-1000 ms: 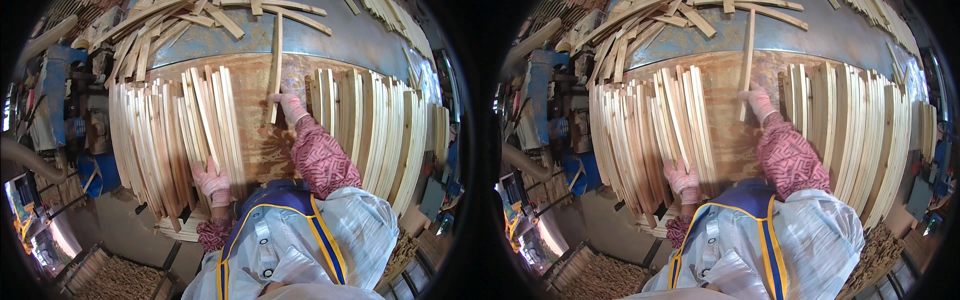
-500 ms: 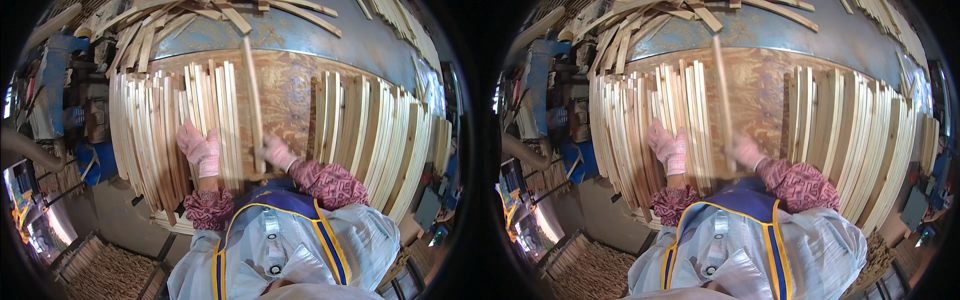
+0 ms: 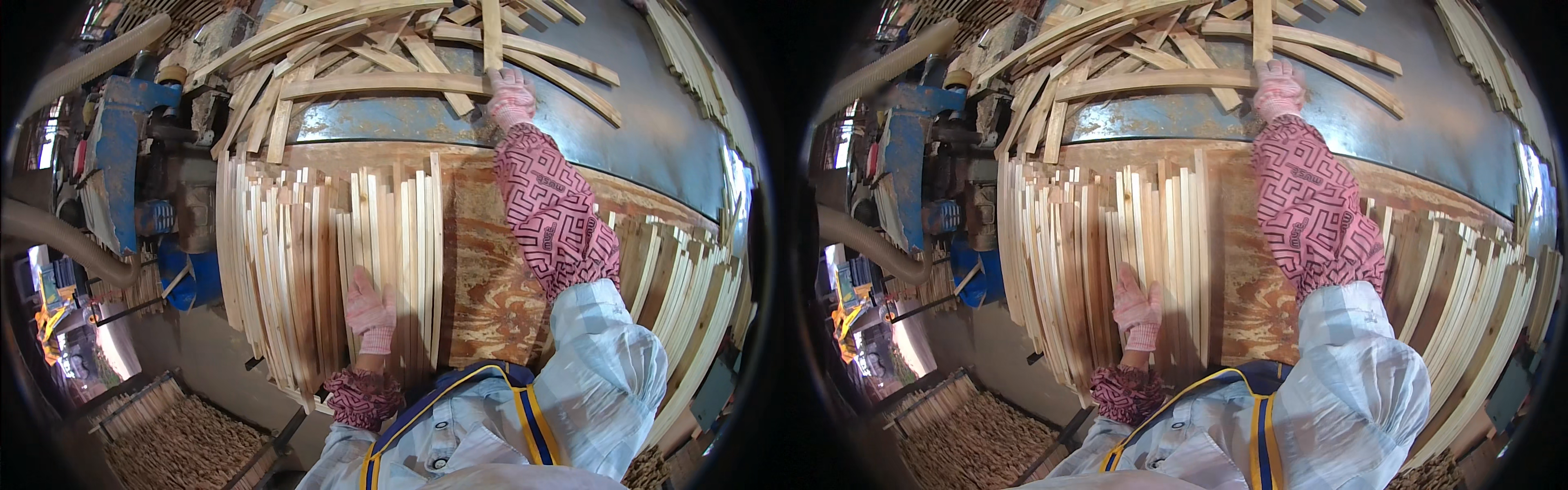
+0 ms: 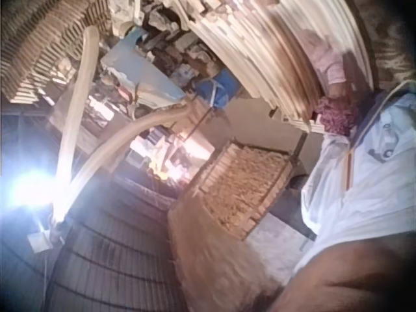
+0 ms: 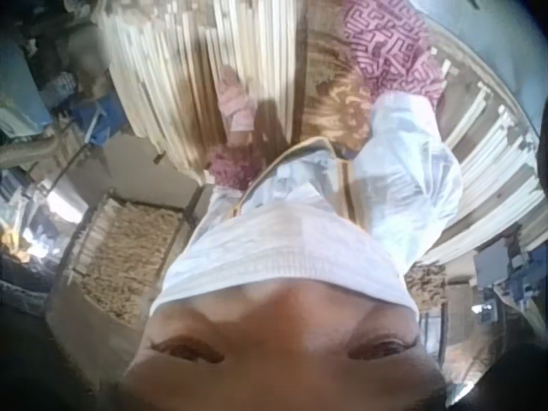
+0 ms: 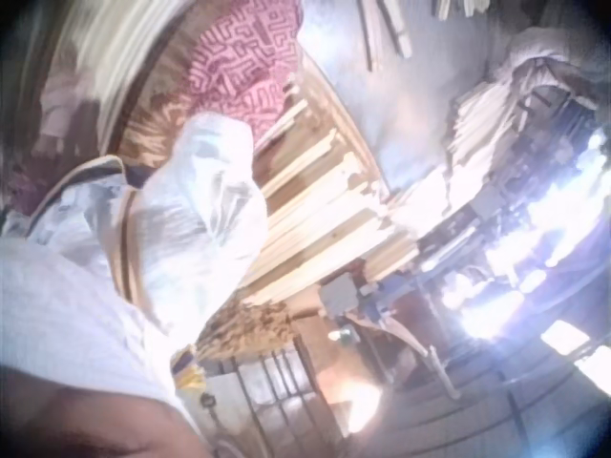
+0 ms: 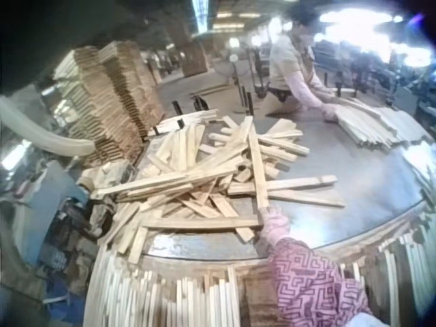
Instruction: The person repeatedly picks up thin wooden strips from a pile and places them into a vertical stack on a workbench. The hands handle the strips one at a time, aligning them with the existing stack. The task continues throughout the clip without visible completion.
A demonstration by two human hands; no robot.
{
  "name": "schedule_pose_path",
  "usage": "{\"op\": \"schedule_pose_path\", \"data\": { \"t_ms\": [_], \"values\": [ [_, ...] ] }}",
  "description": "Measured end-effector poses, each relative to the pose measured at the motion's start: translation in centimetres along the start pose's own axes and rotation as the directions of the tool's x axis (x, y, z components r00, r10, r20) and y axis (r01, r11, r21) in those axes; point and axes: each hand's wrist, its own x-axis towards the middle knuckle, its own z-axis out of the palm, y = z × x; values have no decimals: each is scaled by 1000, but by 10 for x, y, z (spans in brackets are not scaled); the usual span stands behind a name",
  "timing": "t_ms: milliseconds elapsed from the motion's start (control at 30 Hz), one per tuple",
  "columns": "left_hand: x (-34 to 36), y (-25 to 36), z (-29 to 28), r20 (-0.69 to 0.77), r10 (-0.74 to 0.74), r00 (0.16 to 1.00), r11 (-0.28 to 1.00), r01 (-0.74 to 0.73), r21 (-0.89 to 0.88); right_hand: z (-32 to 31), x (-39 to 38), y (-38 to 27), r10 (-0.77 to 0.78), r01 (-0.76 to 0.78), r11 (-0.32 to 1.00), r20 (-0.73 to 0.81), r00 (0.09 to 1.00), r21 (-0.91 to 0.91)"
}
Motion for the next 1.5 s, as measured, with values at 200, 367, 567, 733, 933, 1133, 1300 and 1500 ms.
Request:
{"op": "schedule_pose_path", "data": {
  "t_ms": [200, 367, 567, 733, 933, 1133, 1300, 1500],
  "values": [
    [1, 6, -19, 34, -35, 999, 996, 38, -75, -4, -3, 18, -97, 94, 995, 229, 969, 25],
    [4, 2, -30, 156, -81, 984, 987, 101, -128, 4, -5, 16, -124, 118, 987, 54, 991, 107],
    [14, 15, -32, -248, 155, 956, 981, -179, -76, 1, -2, 16, -240, -315, 660, 589, 771, 682],
    [63, 86, -44, -8, 182, 983, -153, 20, -988, -69, -98, -19, -734, -272, 368, 458, 502, 889],
    [113, 115, -65, 363, 270, 892, -690, 443, -573, -47, -33, -55, 43, -172, 867, 274, 961, 468],
    [52, 124, -68, 414, 282, 866, -485, 501, -717, 2, 1, -48, 25, -124, 925, 270, 963, 358],
    [-49, 106, -21, 64, 245, 967, 632, -109, -767, -82, 5, 23, -52, -90, 958, 472, 880, 273],
    [-115, 88, -4, -10, 322, 947, 887, -305, -347, -145, -81, 143, -132, 56, 943, 214, 968, 329]
  ]
}}
